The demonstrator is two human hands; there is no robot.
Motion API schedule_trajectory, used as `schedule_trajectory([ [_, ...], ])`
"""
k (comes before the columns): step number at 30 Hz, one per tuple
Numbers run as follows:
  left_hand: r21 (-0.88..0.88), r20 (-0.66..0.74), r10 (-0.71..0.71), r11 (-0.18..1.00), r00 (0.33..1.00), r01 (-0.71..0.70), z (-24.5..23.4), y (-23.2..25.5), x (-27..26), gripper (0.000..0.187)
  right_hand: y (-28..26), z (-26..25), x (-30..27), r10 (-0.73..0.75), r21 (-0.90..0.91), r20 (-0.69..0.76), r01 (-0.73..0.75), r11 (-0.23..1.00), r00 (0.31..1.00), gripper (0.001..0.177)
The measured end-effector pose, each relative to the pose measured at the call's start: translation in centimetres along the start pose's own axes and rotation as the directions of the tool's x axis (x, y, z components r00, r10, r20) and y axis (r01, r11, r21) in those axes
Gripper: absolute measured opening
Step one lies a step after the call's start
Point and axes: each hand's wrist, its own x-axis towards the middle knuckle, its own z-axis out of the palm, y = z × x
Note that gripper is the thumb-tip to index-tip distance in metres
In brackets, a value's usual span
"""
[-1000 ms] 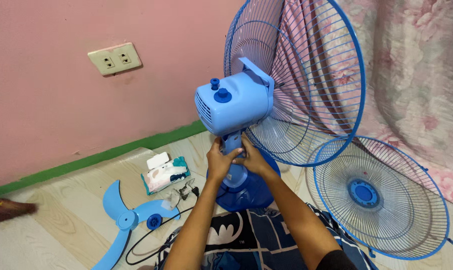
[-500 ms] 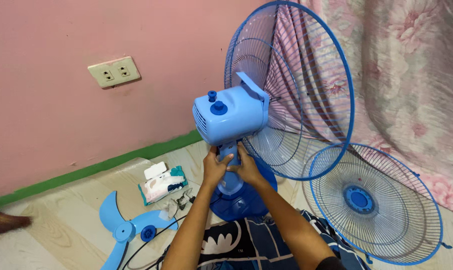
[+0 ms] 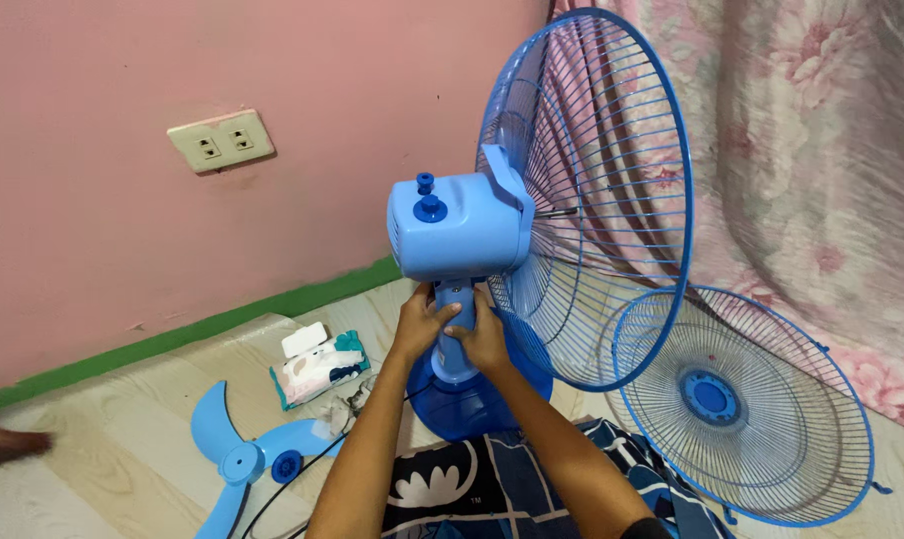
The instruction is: The person wipes the motor housing of a blue electric fan with a tissue, then reattaches the front grille and installs the fan blade onto the motor shaft. The person secures the blade with a nut and places the rear grille on the floor.
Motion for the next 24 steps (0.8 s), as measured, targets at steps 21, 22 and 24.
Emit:
schedule_trajectory([
  [21, 0.106, -0.252, -0.14, 0.979, 0.958, 0.171, 0.1, 0.4, -0.5, 0.052, -0.3, 5.9, -0.7, 0.037, 0.065, -0.318, -0.017, 0.998, 0.947, 0.083],
  [22, 0.092, -0.245, -0.117, 0.985, 0.962, 0.143, 0.0, 0.3, -0.5, 0.052, -0.2, 6.1, -0.7, 0.038, 0.043, -0.33, -0.025, 0.999, 0.943, 0.083],
  [24, 0.062, -0.235, -0.071, 0.994, 0.97, 0.088, -0.2, 0.0, -0.4, 0.053, -0.1, 6.7, -0.7, 0.039, -0.003, -0.351, -0.043, 0.999, 0.935, 0.084],
])
